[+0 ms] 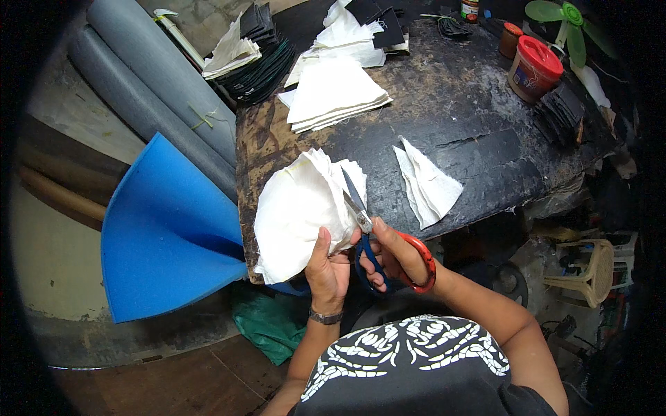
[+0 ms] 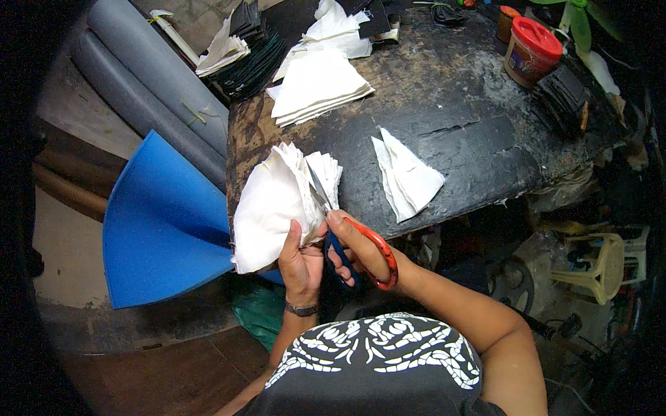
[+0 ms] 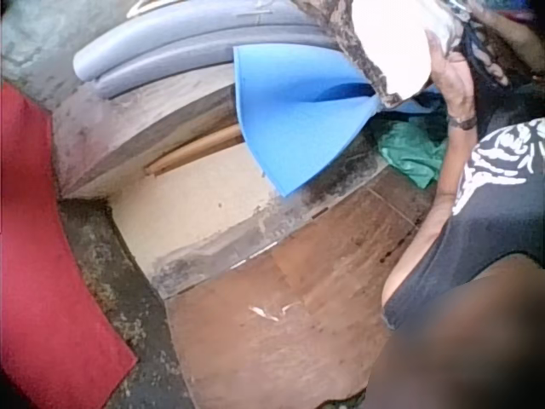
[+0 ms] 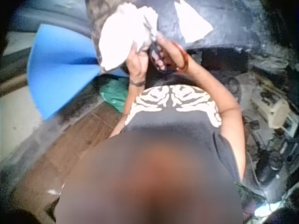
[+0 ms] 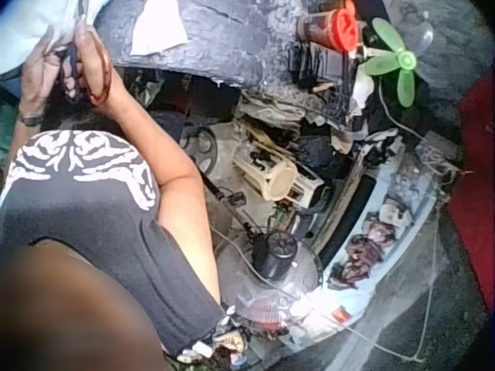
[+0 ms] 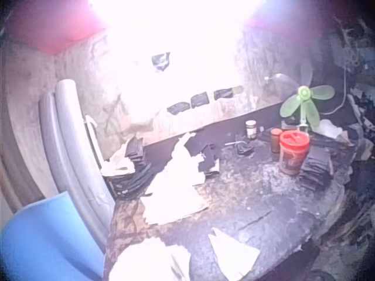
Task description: The person uses scissors to cut a stack of white fabric pieces into smaller shapes. They repeatedly trim the edges, separate cut pieces, and stack the finished pieces on the table.
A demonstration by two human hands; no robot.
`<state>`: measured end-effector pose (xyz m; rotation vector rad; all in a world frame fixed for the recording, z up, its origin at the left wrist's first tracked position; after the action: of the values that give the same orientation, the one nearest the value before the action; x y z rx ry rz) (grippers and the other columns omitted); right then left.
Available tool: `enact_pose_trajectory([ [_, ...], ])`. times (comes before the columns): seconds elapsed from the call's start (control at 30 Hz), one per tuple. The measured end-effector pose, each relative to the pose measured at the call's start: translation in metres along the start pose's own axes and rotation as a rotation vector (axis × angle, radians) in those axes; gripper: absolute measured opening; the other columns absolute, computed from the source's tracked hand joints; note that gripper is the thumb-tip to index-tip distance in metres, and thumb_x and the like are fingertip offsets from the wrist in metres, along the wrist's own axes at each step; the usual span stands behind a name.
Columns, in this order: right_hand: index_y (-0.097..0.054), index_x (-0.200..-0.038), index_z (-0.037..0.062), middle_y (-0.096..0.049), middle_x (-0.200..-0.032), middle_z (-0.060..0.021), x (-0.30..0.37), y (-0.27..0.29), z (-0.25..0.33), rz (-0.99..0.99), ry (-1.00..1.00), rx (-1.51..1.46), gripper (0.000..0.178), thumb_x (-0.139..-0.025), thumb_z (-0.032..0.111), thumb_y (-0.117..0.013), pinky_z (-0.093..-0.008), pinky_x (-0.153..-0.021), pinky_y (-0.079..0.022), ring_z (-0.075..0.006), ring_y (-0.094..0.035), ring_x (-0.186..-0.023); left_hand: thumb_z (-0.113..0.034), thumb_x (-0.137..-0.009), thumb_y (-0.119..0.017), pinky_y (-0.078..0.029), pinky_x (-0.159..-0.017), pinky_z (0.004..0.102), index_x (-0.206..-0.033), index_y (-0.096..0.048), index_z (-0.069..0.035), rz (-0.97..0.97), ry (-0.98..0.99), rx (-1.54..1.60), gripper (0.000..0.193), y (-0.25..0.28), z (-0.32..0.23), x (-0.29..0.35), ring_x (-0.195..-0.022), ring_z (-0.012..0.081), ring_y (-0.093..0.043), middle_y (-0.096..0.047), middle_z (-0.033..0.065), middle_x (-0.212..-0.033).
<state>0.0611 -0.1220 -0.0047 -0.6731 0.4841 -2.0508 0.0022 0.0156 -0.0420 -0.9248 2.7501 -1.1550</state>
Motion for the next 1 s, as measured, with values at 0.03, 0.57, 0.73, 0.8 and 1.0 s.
enact_pose_trajectory([
  [0.03, -0.051, -0.104, 0.0073, -0.051, -0.071, -0.0033, 0.002, 0.002, 0.003, 0.014, -0.045, 0.016, 0.066, -0.095, 0.069, -0.027, -0.0271, -0.049, -0.043, -0.0127, -0.051, -0.056, -0.023, -0.099, -0.054, -0.050, -0.092, 0.0368, -0.130, -0.045, 0.004, 0.016, -0.020, -0.007, 0.042, 0.001, -0.001, 0.000, -0.104, 0.0235, -0.063, -0.060, 0.0152, -0.121],
  [0.57, -0.051, -0.107, 0.0067, -0.049, -0.064, -0.0029, 0.005, -0.004, -0.001, -0.071, -0.023, -0.001, 0.060, -0.098, 0.063, -0.030, -0.0220, -0.038, -0.037, -0.0091, -0.045, -0.045, -0.021, -0.098, -0.056, -0.052, -0.093, 0.0401, -0.134, -0.041, 0.003, -0.015, -0.157, 0.023, 0.046, 0.008, 0.000, -0.005, -0.111, 0.0267, -0.060, -0.056, 0.0157, -0.128],
  [0.73, -0.051, -0.109, 0.0079, -0.051, -0.067, -0.0034, 0.001, -0.005, -0.005, 0.020, -0.034, -0.012, 0.060, -0.098, 0.063, -0.030, -0.0235, -0.043, -0.041, -0.0101, -0.048, -0.050, -0.018, -0.098, -0.055, -0.051, -0.094, 0.0402, -0.134, -0.042, 0.003, -0.013, -0.121, 0.008, 0.044, 0.014, -0.003, -0.007, -0.111, 0.0269, -0.061, -0.057, 0.0158, -0.127],
  [0.8, -0.051, -0.109, 0.0079, -0.051, -0.068, -0.0029, -0.004, -0.003, -0.003, 0.015, -0.017, 0.008, 0.062, -0.097, 0.064, -0.029, -0.0248, -0.045, -0.042, -0.0104, -0.049, -0.053, -0.017, -0.098, -0.055, -0.051, -0.095, 0.0402, -0.134, -0.041, 0.004, -0.019, -0.137, -0.035, 0.043, 0.015, -0.005, -0.005, -0.111, 0.0267, -0.061, -0.057, 0.0158, -0.126],
  [1.0, -0.050, -0.106, 0.0083, -0.050, -0.068, -0.0021, -0.006, 0.002, 0.008, -0.028, -0.005, 0.065, 0.058, -0.097, 0.063, -0.033, -0.0240, -0.045, -0.041, -0.0097, -0.048, -0.053, -0.013, -0.097, -0.055, -0.049, -0.097, 0.0401, -0.136, -0.039, 0.002, 0.009, -0.127, -0.025, 0.045, 0.011, -0.009, 0.004, -0.115, 0.0257, -0.058, -0.055, 0.0146, -0.129],
])
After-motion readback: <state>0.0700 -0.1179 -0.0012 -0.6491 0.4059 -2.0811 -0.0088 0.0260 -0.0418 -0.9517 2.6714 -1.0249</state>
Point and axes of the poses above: each hand's wrist, its own x-axis away from the middle knuckle, its own y-axis out of the back of the hand, z = x × y, the point moved 2 cm from there along -x, towards the middle knuckle
